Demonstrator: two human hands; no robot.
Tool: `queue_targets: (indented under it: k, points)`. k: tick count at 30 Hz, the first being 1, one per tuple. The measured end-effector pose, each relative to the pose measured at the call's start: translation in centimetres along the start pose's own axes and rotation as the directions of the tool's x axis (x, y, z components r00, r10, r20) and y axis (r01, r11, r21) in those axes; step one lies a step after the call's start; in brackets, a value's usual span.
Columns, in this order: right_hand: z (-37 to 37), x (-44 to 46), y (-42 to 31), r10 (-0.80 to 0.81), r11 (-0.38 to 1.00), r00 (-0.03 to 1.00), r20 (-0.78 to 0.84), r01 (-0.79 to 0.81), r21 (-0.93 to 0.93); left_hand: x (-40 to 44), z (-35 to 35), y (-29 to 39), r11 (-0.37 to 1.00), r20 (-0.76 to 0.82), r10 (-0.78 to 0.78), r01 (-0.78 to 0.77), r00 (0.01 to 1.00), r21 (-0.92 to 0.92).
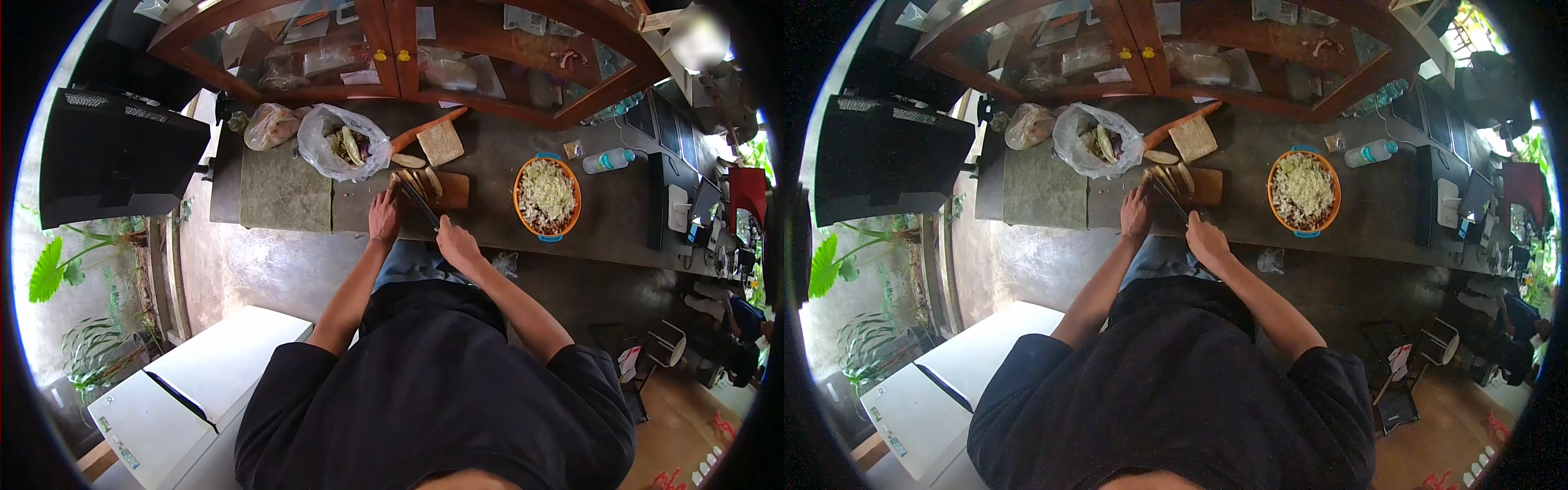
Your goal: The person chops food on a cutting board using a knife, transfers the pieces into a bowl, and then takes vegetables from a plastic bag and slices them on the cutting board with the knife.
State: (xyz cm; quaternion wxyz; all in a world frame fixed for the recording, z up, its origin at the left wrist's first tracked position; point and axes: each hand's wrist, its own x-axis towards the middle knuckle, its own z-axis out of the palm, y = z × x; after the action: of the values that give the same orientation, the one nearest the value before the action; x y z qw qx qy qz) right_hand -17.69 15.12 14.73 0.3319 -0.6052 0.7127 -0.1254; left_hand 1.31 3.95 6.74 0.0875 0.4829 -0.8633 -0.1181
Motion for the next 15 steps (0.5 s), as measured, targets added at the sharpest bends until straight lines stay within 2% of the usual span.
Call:
queue_targets:
  k: [4,10,15]
  points:
    - [-0.5,-2.9,1.2,0.010,0.998,0.999,0.044,-0.007,-0.065,0.0,0.8,-0.2,0.994,0.060,-0.016,0.010,0.998,0.111]
    - [-0.1,-4.2,2.0,0.026,0.997,0.999,0.039,-0.023,-0.077,0.2,0.9,-0.1,0.999,-0.069,-0.033,0.032,0.997,-0.020]
    - [0.7,-3.6,1.7,-0.003,0.998,1.000,-0.004,0.003,-0.066,0.1,1.0,-0.3,0.998,-0.025,-0.055,0.055,0.998,0.034]
